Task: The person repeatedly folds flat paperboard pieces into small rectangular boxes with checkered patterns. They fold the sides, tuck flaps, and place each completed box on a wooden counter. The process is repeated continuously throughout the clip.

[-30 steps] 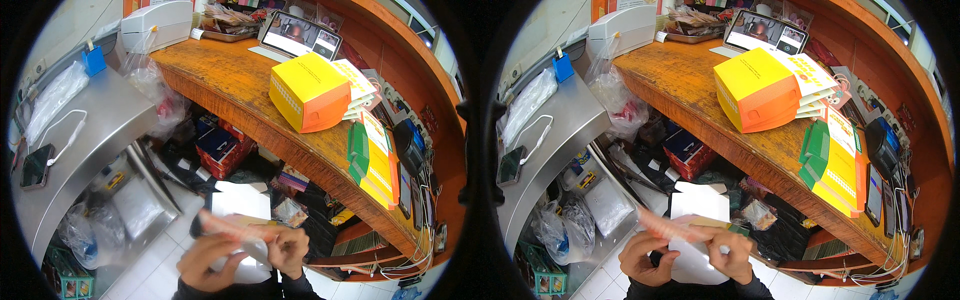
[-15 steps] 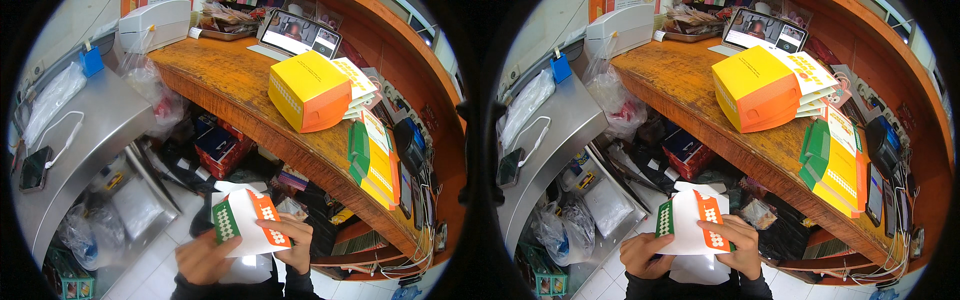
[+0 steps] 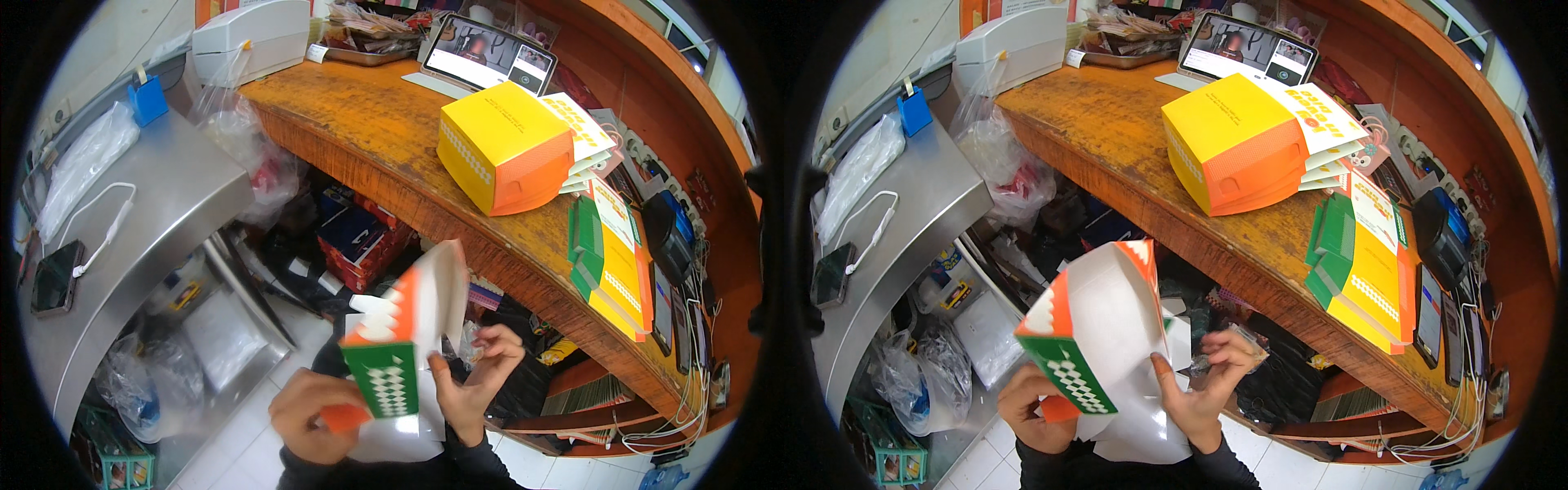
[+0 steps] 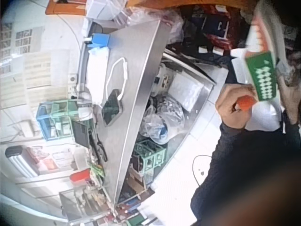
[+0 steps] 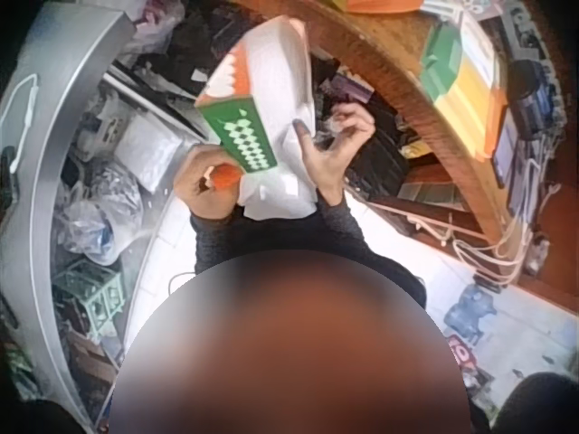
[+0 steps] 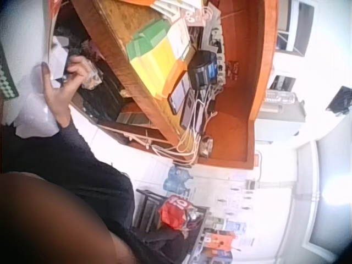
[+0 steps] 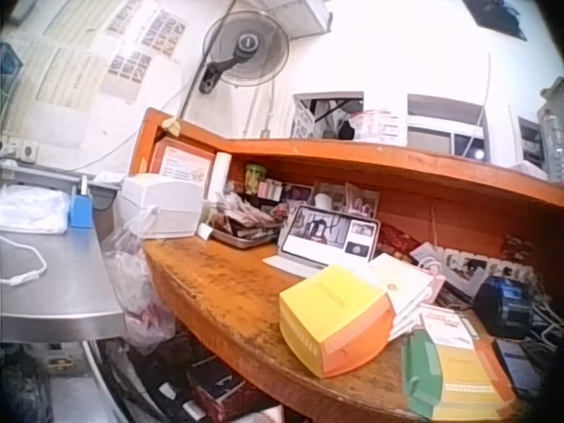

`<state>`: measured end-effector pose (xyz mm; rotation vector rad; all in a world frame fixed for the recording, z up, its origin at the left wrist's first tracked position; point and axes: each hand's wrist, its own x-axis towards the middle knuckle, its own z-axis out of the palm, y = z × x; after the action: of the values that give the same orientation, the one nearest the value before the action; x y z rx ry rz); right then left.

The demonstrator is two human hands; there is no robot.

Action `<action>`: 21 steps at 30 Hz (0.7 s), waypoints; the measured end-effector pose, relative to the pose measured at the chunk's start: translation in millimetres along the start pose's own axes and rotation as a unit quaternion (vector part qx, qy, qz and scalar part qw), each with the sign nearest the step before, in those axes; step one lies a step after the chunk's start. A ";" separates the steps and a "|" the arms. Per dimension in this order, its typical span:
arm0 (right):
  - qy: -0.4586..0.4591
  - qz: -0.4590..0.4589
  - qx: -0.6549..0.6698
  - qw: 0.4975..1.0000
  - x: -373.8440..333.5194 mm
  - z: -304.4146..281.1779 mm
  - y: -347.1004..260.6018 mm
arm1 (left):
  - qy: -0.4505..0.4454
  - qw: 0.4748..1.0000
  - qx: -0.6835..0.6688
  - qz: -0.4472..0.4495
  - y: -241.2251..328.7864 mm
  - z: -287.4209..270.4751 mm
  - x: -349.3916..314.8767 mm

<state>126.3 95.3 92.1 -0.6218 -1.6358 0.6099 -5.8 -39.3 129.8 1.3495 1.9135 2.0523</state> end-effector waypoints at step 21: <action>-0.168 0.010 -0.063 0.984 -63.5 -6.2 -4.5 | 0.004 0.973 -0.173 -0.151 -3.6 14.0 -15.3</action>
<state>140.7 48.2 51.2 -0.6529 -1.9974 0.6559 10.1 -35.6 116.5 0.9129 1.5468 2.1059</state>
